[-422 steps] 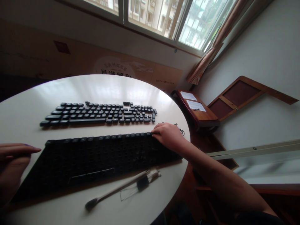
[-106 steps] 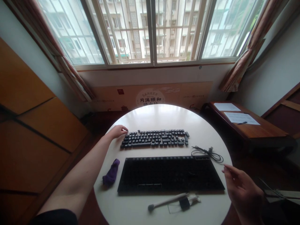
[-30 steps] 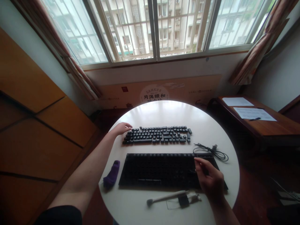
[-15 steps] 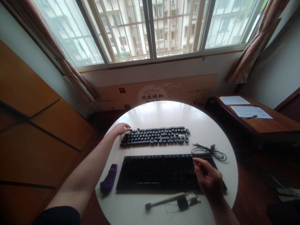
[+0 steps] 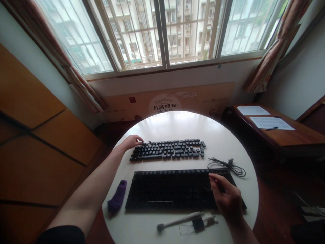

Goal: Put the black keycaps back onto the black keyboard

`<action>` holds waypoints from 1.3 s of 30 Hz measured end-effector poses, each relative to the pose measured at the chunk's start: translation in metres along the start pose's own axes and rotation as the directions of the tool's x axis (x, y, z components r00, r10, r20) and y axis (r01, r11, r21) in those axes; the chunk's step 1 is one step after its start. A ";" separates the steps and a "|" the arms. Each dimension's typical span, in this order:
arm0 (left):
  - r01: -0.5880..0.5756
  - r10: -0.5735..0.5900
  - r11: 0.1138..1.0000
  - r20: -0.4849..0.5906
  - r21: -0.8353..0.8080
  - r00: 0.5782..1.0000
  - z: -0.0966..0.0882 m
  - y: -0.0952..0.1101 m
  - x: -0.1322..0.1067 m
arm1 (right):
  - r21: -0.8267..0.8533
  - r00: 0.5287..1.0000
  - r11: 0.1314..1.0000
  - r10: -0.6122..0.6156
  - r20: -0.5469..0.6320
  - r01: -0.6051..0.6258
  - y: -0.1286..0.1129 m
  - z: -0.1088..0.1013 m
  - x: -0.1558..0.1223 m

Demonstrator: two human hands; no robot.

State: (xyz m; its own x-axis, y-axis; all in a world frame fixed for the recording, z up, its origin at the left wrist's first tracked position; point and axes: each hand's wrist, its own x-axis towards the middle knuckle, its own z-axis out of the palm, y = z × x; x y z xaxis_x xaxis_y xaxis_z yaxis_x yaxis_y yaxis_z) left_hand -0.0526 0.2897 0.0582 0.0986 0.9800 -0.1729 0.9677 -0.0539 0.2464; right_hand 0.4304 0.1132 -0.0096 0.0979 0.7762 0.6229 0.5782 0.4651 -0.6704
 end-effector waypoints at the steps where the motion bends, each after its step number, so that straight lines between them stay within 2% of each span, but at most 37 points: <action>1: 0.007 -0.007 1.000 -0.001 0.009 1.000 0.000 -0.001 0.001 | -0.001 1.000 1.000 -0.002 -0.002 0.002 0.000 0.000 0.000; 5: 0.057 -0.056 0.997 -0.028 0.050 0.998 0.000 -0.005 0.007 | -0.007 1.000 1.000 -0.021 0.010 0.021 0.003 0.000 -0.001; 10: 0.106 -0.101 0.993 -0.083 0.058 0.991 0.005 -0.010 0.008 | -0.024 1.000 1.000 0.013 0.021 -0.013 0.004 0.000 -0.003; 15: 0.116 -0.111 0.993 -0.128 0.033 0.986 0.010 -0.014 0.007 | -0.026 1.000 0.999 0.028 0.010 -0.028 0.004 0.001 -0.003; 20: 0.111 -0.105 0.993 -0.150 0.032 0.983 0.006 -0.018 0.005 | -0.017 0.999 0.999 0.031 0.016 -0.031 0.007 0.001 -0.004; 24: 0.086 -0.083 0.996 -0.122 0.024 0.989 0.004 -0.014 0.005 | -0.011 0.999 1.000 0.029 0.015 -0.029 0.006 0.000 -0.003; 29: 0.059 -0.061 0.998 -0.110 -0.018 0.992 0.001 0.002 -0.002 | -0.028 0.999 0.999 0.034 0.005 -0.034 0.004 -0.001 -0.004; 31: 0.018 -0.025 0.999 -0.135 -0.050 0.991 -0.004 0.011 -0.017 | -0.042 0.999 0.998 0.043 -0.003 -0.043 0.005 -0.002 -0.005; 33: -0.056 0.041 0.994 -0.155 -0.093 0.987 -0.008 0.022 -0.043 | -0.048 0.998 0.997 0.057 -0.006 -0.058 0.005 -0.003 -0.007; 36: -0.173 0.150 0.972 -0.145 -0.161 0.978 -0.008 0.039 -0.100 | -0.036 0.997 0.996 0.083 0.001 -0.083 0.006 -0.003 -0.008; 39: -0.284 0.253 0.927 -0.151 -0.243 0.955 0.003 0.054 -0.155 | -0.030 0.996 0.995 0.092 0.012 -0.092 0.005 -0.002 -0.006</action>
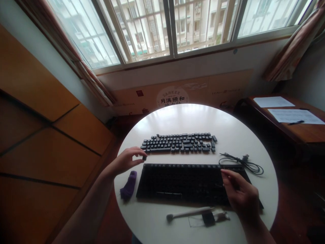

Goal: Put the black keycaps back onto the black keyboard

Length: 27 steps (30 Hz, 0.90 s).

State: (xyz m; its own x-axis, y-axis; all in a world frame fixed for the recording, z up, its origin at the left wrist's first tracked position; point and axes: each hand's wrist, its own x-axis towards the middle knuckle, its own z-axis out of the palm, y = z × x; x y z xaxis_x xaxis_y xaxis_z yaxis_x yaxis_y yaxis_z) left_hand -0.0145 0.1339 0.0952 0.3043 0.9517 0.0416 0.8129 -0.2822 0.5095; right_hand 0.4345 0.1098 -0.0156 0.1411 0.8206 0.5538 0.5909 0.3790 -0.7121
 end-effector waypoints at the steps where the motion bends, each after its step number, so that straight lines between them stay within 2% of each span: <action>1: -0.024 0.024 0.999 -0.003 -0.033 1.000 0.006 0.006 -0.013 | -0.003 1.000 1.000 -0.003 0.003 0.003 -0.001 0.000 0.001; 4: -0.015 0.015 0.999 -0.005 -0.042 1.000 0.024 0.015 -0.037 | -0.012 1.000 1.000 -0.026 0.015 0.026 -0.003 0.000 0.004; 8: -0.014 0.015 0.999 -0.019 0.041 1.000 0.037 0.014 -0.038 | -0.021 0.999 0.999 -0.035 0.016 0.036 -0.004 -0.001 0.004; 16: -0.030 0.026 0.980 0.018 0.195 0.999 0.039 0.011 -0.031 | -0.010 1.000 1.000 -0.003 0.010 0.003 -0.005 -0.002 0.002; 27: -0.020 0.019 0.991 0.008 0.131 1.000 0.040 0.008 -0.031 | 0.000 1.000 1.000 -0.011 0.024 0.011 -0.003 -0.002 0.000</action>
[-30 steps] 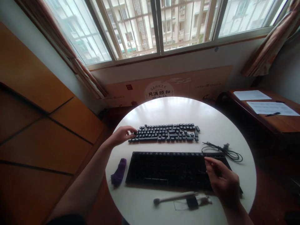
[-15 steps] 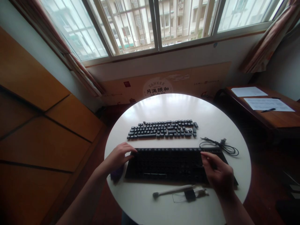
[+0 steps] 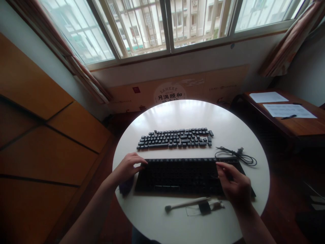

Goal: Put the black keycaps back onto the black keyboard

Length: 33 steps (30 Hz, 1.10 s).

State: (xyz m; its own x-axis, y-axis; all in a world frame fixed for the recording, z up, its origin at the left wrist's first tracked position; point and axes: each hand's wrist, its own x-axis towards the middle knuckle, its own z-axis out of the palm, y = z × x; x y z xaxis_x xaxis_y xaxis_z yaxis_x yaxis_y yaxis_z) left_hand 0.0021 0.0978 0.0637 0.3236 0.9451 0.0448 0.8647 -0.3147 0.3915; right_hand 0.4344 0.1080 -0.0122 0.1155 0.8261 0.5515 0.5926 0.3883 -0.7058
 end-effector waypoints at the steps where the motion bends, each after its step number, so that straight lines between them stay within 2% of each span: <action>1: -0.002 0.002 1.000 0.007 0.003 1.000 0.000 0.001 0.000 | -0.004 1.000 1.000 0.001 -0.001 -0.001 0.000 0.000 0.000; 10: -0.018 0.012 0.988 0.044 0.152 0.999 -0.001 0.009 0.005 | -0.015 1.000 1.000 0.012 -0.013 -0.012 -0.008 0.000 0.003; 17: 0.024 -0.042 0.984 0.099 0.178 0.994 -0.008 0.018 0.010 | 0.001 1.000 1.000 0.005 -0.006 -0.005 -0.004 0.000 0.001; 25: 0.014 -0.038 0.977 0.111 0.211 0.993 -0.005 0.018 0.011 | 0.030 0.999 0.999 -0.026 -0.018 0.027 -0.002 0.003 0.002; 29: -0.070 0.059 0.992 0.108 0.107 0.992 -0.025 0.017 0.014 | 0.021 0.998 0.998 -0.061 -0.023 0.062 -0.001 0.004 0.002; 31: -0.098 0.095 0.993 0.046 0.063 0.994 -0.042 0.009 0.027 | 0.016 0.997 0.997 -0.073 -0.021 0.073 -0.001 0.004 0.002; 33: -0.019 0.024 0.995 -0.057 0.096 0.998 -0.057 -0.004 0.051 | 0.010 0.997 0.997 -0.077 -0.010 0.077 -0.001 0.003 0.002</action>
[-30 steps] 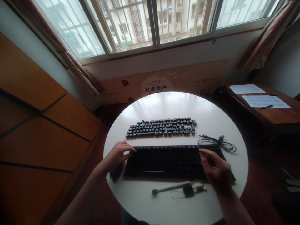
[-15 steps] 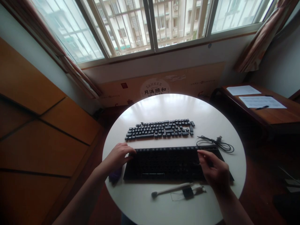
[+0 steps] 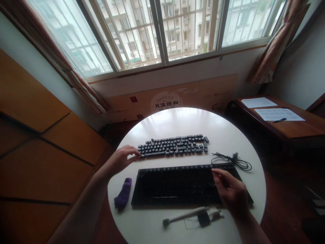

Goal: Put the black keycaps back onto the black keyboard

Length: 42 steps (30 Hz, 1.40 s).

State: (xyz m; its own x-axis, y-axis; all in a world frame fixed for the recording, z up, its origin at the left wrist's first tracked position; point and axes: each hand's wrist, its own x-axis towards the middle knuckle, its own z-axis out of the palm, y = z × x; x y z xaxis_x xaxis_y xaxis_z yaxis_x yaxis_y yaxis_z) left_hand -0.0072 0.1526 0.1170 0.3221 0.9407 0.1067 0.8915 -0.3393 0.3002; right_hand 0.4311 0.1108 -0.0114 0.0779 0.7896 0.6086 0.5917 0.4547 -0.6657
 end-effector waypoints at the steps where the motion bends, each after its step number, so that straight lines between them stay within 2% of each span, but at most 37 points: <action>1: 0.064 -0.063 0.998 -0.024 0.022 0.998 -0.003 -0.010 0.016 | -0.001 1.000 1.000 -0.001 0.005 0.001 -0.001 0.000 0.000; 4: 0.138 -0.138 0.990 0.005 0.036 0.990 -0.001 -0.043 0.065 | 0.001 1.000 1.000 -0.012 -0.001 0.012 -0.003 -0.001 0.002; 7: 0.190 -0.191 0.982 0.103 0.023 0.976 0.013 -0.071 0.100 | 0.000 0.999 0.999 -0.033 -0.018 0.033 -0.004 -0.001 0.003; 9: 0.227 -0.225 0.974 0.169 0.010 0.960 0.021 -0.084 0.112 | 0.000 0.999 0.999 -0.043 -0.015 0.043 -0.002 0.000 0.003; 12: 0.269 -0.259 0.963 0.247 -0.007 0.934 0.029 -0.097 0.117 | 0.003 0.999 0.999 -0.041 -0.011 0.041 -0.002 0.003 0.003; 16: 0.294 -0.279 0.956 0.295 -0.005 0.914 0.033 -0.104 0.116 | 0.034 1.000 0.999 0.002 -0.013 -0.001 -0.004 0.005 0.001; 22: 0.290 -0.287 0.956 0.332 0.041 0.899 0.035 -0.099 0.119 | 0.060 0.999 0.998 0.035 -0.023 -0.034 -0.009 0.005 0.000; 26: 0.266 -0.282 0.959 0.302 0.093 0.910 0.039 -0.094 0.122 | 0.056 0.999 0.998 0.033 -0.028 -0.031 -0.010 0.004 0.001; 30: 0.243 -0.267 0.962 0.227 0.128 0.937 0.036 -0.089 0.123 | 0.024 1.000 1.000 0.004 -0.002 -0.004 -0.007 0.000 0.003; 32: 0.226 -0.244 0.966 0.164 0.122 0.956 0.030 -0.083 0.116 | 0.007 1.000 1.000 -0.013 0.009 0.013 -0.005 -0.001 0.003; 34: 0.195 -0.203 0.976 0.090 0.096 0.975 0.022 -0.071 0.100 | -0.003 1.000 1.000 -0.011 0.007 0.011 -0.004 -0.003 0.001; 36: 0.142 -0.144 0.988 0.042 0.058 0.989 0.016 -0.052 0.072 | -0.003 1.000 1.000 0.001 0.011 -0.001 -0.002 -0.003 0.000; 38: 0.077 -0.078 0.997 0.049 0.020 0.996 0.015 -0.026 0.038 | 0.001 1.000 1.000 0.012 0.018 -0.012 -0.002 -0.004 -0.001; 41: -0.047 0.048 0.999 0.062 -0.022 0.997 0.023 0.012 -0.011 | 0.010 0.999 1.000 -0.019 0.035 0.018 -0.003 -0.004 0.001; 42: -0.054 0.055 0.998 0.066 -0.015 0.996 0.028 0.022 -0.024 | 0.009 0.999 0.999 -0.036 0.038 0.035 -0.004 -0.005 0.002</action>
State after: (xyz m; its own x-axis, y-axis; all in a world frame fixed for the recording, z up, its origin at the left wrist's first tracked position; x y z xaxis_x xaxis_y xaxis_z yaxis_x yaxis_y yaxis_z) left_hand 0.0132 0.1229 0.0949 0.3904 0.9186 0.0605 0.8681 -0.3892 0.3080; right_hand 0.4326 0.1084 -0.0057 0.0265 0.7879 0.6153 0.5867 0.4861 -0.6477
